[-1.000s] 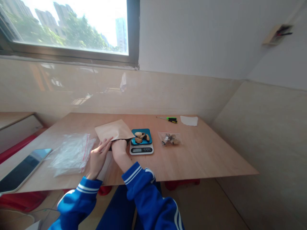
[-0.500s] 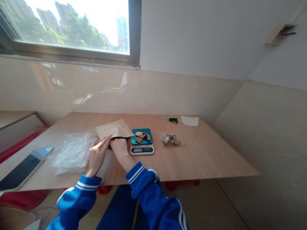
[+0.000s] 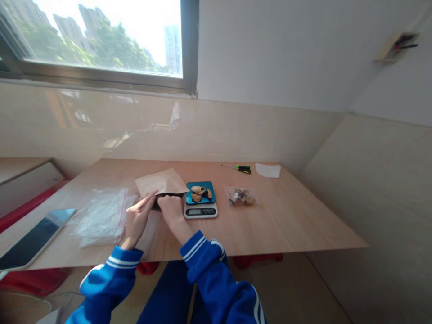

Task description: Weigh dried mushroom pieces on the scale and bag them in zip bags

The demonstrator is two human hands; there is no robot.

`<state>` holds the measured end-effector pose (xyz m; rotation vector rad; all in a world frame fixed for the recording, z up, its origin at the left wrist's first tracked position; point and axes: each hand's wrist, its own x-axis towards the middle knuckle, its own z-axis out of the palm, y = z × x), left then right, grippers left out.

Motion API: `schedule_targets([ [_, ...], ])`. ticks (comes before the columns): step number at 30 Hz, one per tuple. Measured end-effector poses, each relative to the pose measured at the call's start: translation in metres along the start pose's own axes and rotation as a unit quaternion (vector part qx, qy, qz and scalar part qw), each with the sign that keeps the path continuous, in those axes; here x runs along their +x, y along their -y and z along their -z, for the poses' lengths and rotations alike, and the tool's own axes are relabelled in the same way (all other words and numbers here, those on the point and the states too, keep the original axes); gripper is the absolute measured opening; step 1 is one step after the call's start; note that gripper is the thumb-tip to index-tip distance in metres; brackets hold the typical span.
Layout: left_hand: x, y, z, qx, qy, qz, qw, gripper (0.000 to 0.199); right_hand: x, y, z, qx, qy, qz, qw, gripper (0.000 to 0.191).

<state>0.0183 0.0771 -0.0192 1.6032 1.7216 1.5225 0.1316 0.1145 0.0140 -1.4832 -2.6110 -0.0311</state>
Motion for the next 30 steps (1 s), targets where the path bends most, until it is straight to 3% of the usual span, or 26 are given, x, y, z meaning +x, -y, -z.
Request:
schedule_targets([
  [4, 0.008, 0.0, 0.006, -0.004, -0.006, -0.01, 1.0, 0.037, -0.014, -0.011, 0.002, 0.094, -0.1, -0.012, 0.99, 0.029],
  [9, 0.018, -0.003, 0.009, -0.002, -0.022, 0.007, 1.0, 0.037, -0.023, -0.035, 0.011, 0.325, -0.237, -0.016, 0.916, 0.025],
  [13, 0.02, -0.006, 0.01, 0.006, -0.017, 0.015, 1.0, 0.038, -0.027, -0.056, 0.023, 0.45, -0.267, -0.039, 0.852, 0.029],
  [17, 0.022, -0.004, 0.011, 0.021, -0.018, 0.018, 0.999, 0.038, -0.028, -0.09, 0.023, 0.528, -0.272, -0.104, 0.798, 0.044],
  [20, 0.025, 0.001, 0.012, 0.024, -0.018, 0.019, 0.999, 0.038, -0.021, -0.126, 0.011, 0.497, -0.287, -0.188, 0.797, 0.05],
  [23, 0.028, 0.007, 0.012, 0.018, -0.005, 0.017, 1.0, 0.037, -0.01, -0.163, -0.003, 0.439, -0.29, -0.248, 0.813, 0.043],
  [26, 0.03, 0.014, 0.01, 0.017, 0.019, 0.024, 0.999, 0.038, 0.001, -0.187, -0.015, 0.423, -0.266, -0.267, 0.824, 0.031],
  [30, 0.031, 0.03, 0.006, 0.001, 0.061, 0.015, 0.998, 0.039, 0.008, -0.197, -0.027, 0.421, -0.231, -0.262, 0.837, 0.023],
])
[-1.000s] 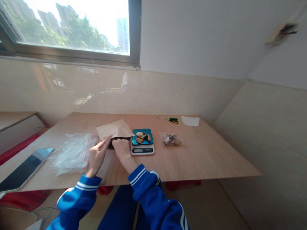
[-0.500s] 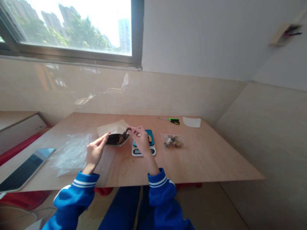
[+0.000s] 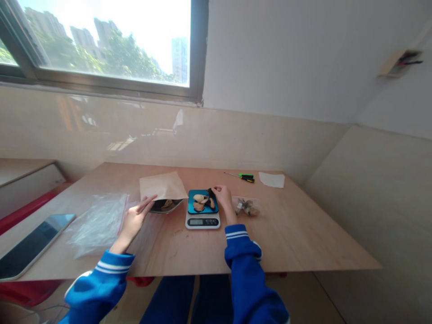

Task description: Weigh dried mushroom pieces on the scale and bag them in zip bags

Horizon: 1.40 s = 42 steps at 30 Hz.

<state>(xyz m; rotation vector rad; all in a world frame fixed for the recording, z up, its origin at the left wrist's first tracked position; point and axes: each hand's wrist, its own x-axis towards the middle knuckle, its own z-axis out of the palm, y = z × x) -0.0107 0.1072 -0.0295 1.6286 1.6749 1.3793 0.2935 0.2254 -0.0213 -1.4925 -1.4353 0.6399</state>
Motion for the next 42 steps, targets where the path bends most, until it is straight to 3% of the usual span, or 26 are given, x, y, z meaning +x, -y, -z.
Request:
schedule_targets([
  [8, 0.005, 0.028, -0.013, 0.052, 0.045, 0.003, 0.998, 0.039, -0.009, -0.006, -0.006, -0.007, 0.067, 0.029, 0.997, 0.018],
  [13, -0.007, 0.022, -0.004, 0.081, 0.071, -0.023, 0.994, 0.044, -0.017, 0.006, 0.006, -0.031, 0.019, 0.05, 0.998, 0.034],
  [15, -0.018, 0.018, 0.006, 0.107, 0.053, -0.046, 0.992, 0.045, -0.027, 0.012, 0.019, -0.03, -0.003, 0.063, 0.998, 0.042],
  [18, -0.032, 0.022, 0.026, 0.147, -0.041, -0.062, 0.986, 0.046, -0.057, 0.015, 0.042, -0.006, -0.022, 0.068, 0.997, 0.053],
  [20, -0.037, 0.034, 0.039, 0.177, -0.075, -0.059, 0.98, 0.046, -0.086, 0.013, 0.055, 0.035, -0.038, 0.047, 0.998, 0.058],
  [25, -0.035, 0.078, 0.056, 0.191, -0.066, 0.027, 0.979, 0.039, -0.157, -0.004, 0.062, 0.089, -0.063, -0.035, 0.993, 0.058],
  [28, -0.034, 0.085, 0.058, 0.187, -0.059, 0.038, 0.98, 0.035, -0.176, -0.009, 0.056, 0.101, -0.038, -0.071, 0.992, 0.061],
  [30, -0.036, 0.073, 0.059, 0.193, -0.074, 0.057, 0.977, 0.041, -0.179, -0.006, 0.053, 0.101, -0.014, -0.065, 0.993, 0.06],
  [33, -0.043, 0.032, 0.057, 0.217, -0.14, 0.092, 0.962, 0.047, -0.179, 0.011, 0.044, 0.112, 0.01, -0.041, 0.993, 0.054],
  [36, -0.055, -0.019, 0.043, 0.172, -0.221, 0.049, 0.959, 0.043, -0.185, 0.039, 0.021, 0.145, 0.058, -0.015, 0.988, 0.048],
  [37, -0.062, -0.035, 0.035, 0.136, -0.215, 0.027, 0.967, 0.041, -0.189, 0.049, 0.011, 0.162, 0.08, -0.007, 0.984, 0.046],
  [40, -0.083, -0.066, 0.008, 0.015, -0.091, -0.059, 0.994, 0.039, -0.202, 0.077, -0.021, 0.221, 0.128, 0.004, 0.967, 0.041],
  [42, -0.097, -0.074, -0.008, -0.042, 0.042, -0.095, 0.994, 0.044, -0.209, 0.088, -0.035, 0.251, 0.137, 0.0, 0.958, 0.04],
])
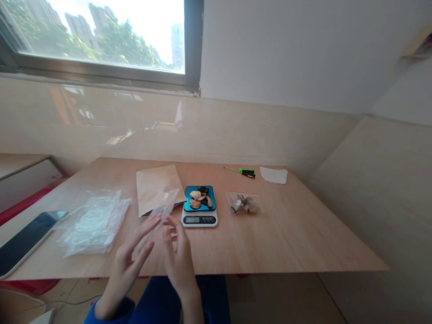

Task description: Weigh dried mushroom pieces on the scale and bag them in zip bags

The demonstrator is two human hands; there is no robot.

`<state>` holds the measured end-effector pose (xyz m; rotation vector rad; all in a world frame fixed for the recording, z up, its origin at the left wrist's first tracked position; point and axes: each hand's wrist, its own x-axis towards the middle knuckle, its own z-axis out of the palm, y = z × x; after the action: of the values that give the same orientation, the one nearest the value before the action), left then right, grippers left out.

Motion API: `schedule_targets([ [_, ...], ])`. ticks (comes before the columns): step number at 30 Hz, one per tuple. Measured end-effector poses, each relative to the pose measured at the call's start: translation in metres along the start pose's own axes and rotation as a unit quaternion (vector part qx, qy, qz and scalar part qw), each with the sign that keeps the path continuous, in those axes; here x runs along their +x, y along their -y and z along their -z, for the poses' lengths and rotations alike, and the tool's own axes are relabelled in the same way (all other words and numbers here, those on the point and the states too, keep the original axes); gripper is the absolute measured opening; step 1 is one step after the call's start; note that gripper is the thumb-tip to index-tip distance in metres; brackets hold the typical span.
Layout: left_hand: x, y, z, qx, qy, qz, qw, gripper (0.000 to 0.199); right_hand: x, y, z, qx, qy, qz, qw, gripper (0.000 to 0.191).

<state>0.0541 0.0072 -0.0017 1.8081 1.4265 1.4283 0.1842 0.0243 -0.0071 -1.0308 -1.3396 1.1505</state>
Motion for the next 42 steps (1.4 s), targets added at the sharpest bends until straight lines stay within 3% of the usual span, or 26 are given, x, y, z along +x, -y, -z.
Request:
schedule_targets([
  [2, -0.008, -0.002, -0.011, -0.054, 0.035, 0.021, 0.998, 0.049, -0.001, 0.001, -0.009, 0.016, -0.021, -0.007, 1.0, 0.036],
  [5, -0.012, 0.002, -0.016, -0.073, 0.028, 0.049, 0.996, 0.043, 0.0, 0.002, -0.006, 0.018, -0.055, -0.014, 0.998, 0.033],
  [11, -0.004, 0.02, -0.018, -0.026, -0.032, -0.054, 0.998, 0.047, 0.0, 0.009, 0.004, 0.005, 0.007, -0.014, 1.0, 0.034],
  [15, -0.006, 0.031, -0.019, -0.015, -0.061, -0.046, 0.997, 0.036, 0.0, 0.006, 0.009, -0.011, -0.004, -0.032, 0.999, 0.031],
  [17, -0.007, 0.032, -0.017, -0.015, -0.105, -0.022, 0.994, 0.029, 0.001, 0.001, 0.014, 0.003, -0.015, -0.055, 0.998, 0.036],
  [21, 0.001, 0.029, -0.009, -0.024, -0.253, 0.078, 0.964, 0.024, 0.008, -0.005, 0.033, 0.012, -0.056, -0.081, 0.995, 0.048],
  [24, 0.01, 0.025, -0.002, -0.032, -0.301, 0.125, 0.945, 0.027, 0.024, -0.002, 0.05, -0.033, -0.037, -0.06, 0.997, 0.051],
  [27, 0.013, 0.024, 0.0, 0.001, -0.309, 0.096, 0.946, 0.03, 0.053, -0.001, 0.067, -0.168, -0.029, 0.032, 0.985, 0.042],
  [29, 0.012, 0.025, -0.001, 0.04, -0.3, 0.054, 0.952, 0.029, 0.076, -0.008, 0.076, -0.304, -0.032, 0.083, 0.948, 0.041],
  [32, 0.008, 0.026, -0.007, 0.059, -0.278, 0.013, 0.959, 0.023, 0.103, -0.03, 0.084, -0.454, 0.001, 0.082, 0.887, 0.055],
  [34, 0.006, 0.027, -0.013, 0.033, -0.259, 0.008, 0.965, 0.019, 0.113, -0.046, 0.086, -0.495, 0.018, 0.091, 0.864, 0.057],
  [38, 0.003, 0.032, -0.025, -0.051, -0.222, 0.009, 0.974, 0.019, 0.116, -0.066, 0.087, -0.5, 0.013, 0.122, 0.857, 0.053],
  [42, 0.001, 0.037, -0.034, -0.081, -0.212, 0.016, 0.974, 0.023, 0.117, -0.065, 0.087, -0.475, -0.004, 0.138, 0.869, 0.04],
])
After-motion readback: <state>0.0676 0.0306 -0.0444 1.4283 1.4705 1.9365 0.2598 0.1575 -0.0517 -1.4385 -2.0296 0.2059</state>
